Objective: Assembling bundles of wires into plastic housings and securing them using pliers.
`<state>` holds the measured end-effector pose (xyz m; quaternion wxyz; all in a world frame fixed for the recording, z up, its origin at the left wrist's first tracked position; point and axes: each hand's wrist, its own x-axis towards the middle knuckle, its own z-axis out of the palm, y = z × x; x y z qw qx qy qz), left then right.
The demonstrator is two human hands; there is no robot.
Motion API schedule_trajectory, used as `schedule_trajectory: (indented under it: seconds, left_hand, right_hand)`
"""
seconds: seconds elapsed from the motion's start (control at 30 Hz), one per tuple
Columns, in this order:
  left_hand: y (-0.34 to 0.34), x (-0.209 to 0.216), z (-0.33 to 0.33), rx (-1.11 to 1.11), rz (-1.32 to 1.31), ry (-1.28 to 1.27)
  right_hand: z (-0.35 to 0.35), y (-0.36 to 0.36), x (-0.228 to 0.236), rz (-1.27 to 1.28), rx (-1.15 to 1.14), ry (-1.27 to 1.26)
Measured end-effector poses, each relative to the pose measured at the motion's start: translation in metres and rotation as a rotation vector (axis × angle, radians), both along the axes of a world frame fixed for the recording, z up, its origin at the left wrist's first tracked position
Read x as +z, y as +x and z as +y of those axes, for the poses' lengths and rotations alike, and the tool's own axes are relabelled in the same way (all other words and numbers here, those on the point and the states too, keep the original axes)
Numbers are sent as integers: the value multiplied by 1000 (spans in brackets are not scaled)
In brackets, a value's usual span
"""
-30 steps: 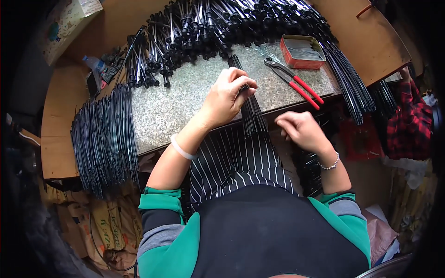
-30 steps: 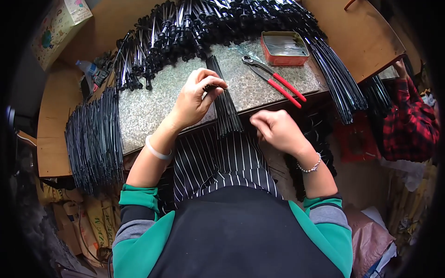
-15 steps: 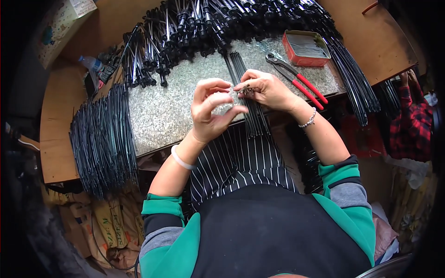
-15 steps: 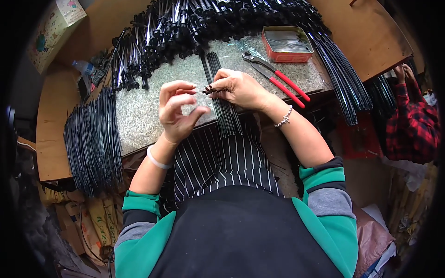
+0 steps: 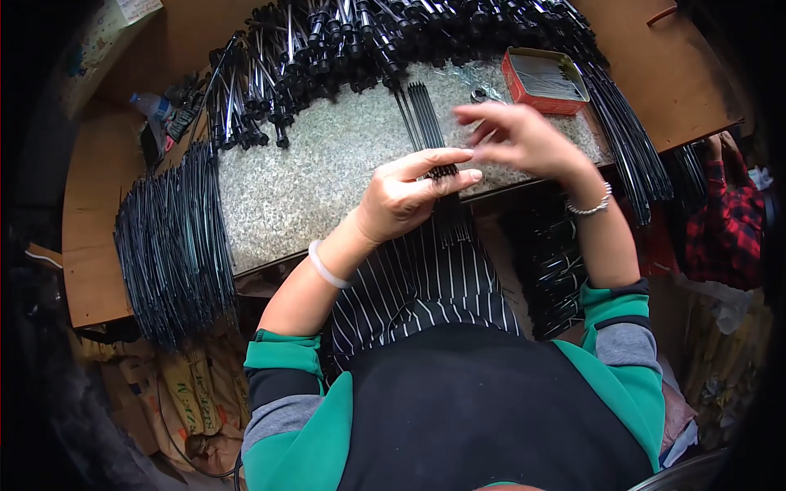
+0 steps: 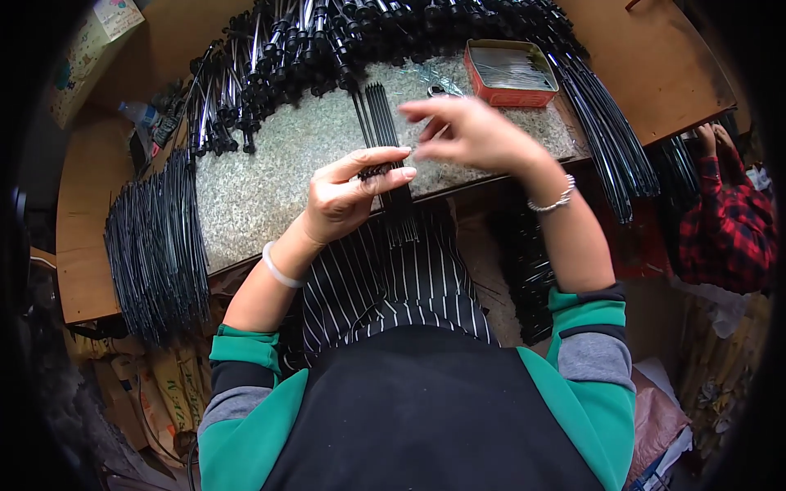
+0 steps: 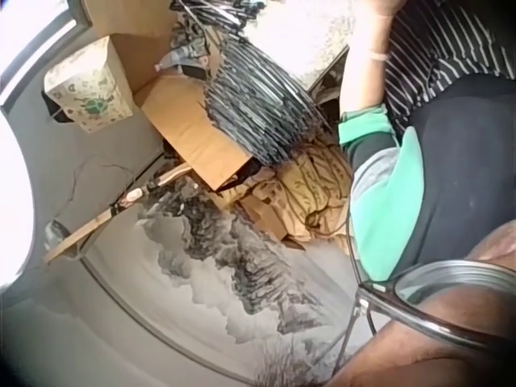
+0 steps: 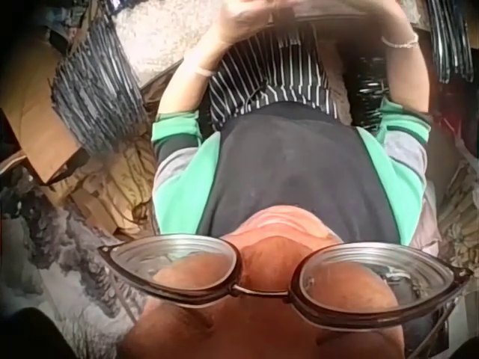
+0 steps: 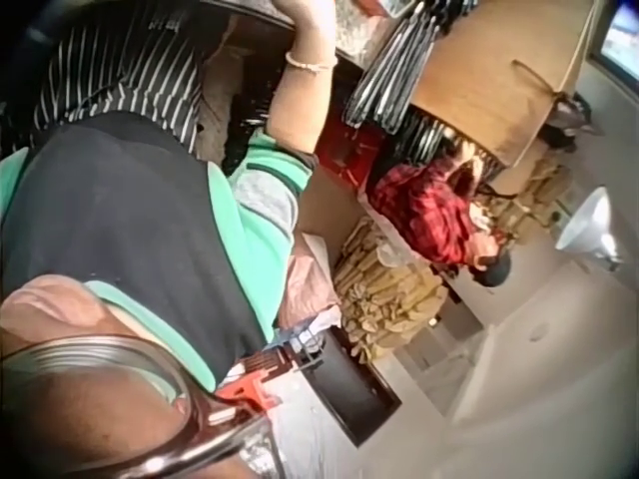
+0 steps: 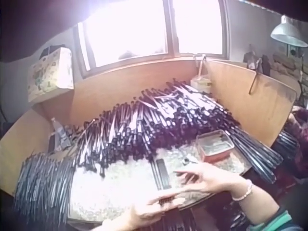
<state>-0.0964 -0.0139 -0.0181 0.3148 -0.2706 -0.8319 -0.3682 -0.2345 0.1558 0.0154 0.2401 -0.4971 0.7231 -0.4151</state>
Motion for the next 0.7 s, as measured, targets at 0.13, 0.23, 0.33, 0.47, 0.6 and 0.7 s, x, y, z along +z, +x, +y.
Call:
schedule_trajectory:
  seconds: [0.13,0.23,0.33,0.47,0.6,0.7]
  left_hand:
    - [-3,1,2,-9,-20,-6]
    - [-7,-2,4,-5,15,-8]
    - [-8,-9,3,24,38,65]
    - [-9,-10,3,32,91,28]
    - [-9,-10,8,15,101,62]
    - [-9,-2,12,-3,89,9]
  right_hand:
    - [38,-82,10,633,-508,35]
    - [44,-123,-4,620,-517,249]
    - [42,-130,-8,615,-439,343]
    - [40,-130,-9,726,-377,316]
    - [38,-125,-12,802,-445,195]
    - [40,-120,-11,733,-450,167]
